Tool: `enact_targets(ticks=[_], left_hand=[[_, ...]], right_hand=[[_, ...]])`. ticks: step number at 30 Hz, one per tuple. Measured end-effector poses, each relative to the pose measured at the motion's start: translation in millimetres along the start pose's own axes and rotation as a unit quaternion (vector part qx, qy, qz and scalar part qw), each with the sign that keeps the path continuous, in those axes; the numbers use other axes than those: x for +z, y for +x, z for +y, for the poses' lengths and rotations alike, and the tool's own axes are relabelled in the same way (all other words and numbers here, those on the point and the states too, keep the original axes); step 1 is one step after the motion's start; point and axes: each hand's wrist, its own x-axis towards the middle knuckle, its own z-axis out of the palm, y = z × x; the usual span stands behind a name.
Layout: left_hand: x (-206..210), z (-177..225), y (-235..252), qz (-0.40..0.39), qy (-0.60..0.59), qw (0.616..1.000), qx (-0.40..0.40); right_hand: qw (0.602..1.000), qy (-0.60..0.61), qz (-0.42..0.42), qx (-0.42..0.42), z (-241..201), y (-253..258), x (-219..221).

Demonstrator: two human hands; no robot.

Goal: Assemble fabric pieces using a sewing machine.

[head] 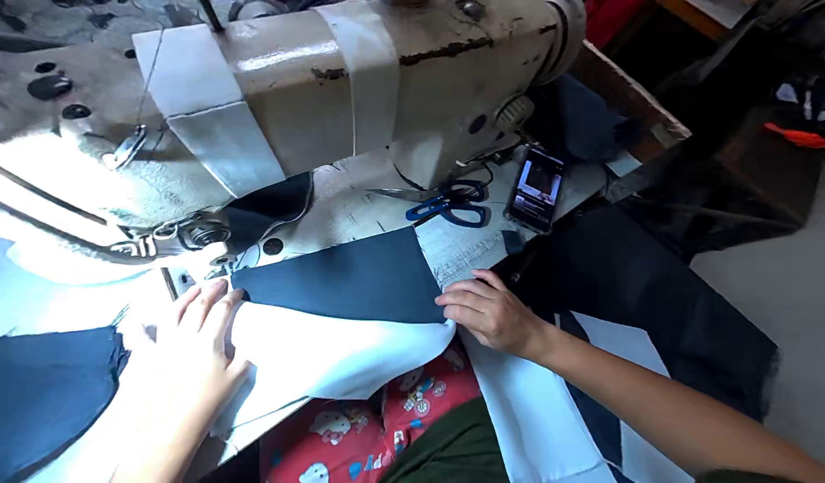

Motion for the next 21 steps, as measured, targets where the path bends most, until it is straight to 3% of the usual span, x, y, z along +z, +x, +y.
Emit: enact_targets(ticks=[8, 21], left_hand=[[-3, -8, 10, 0.003, 0.021, 0.999, 0.037], [-8, -7, 7, -0.023, 0.024, 0.999, 0.018]], right_hand=[[1.000, -0.001, 0.010, 0.005, 1, 1, 3], [1.000, 0.002, 0.011, 0.009, 1, -1, 3]])
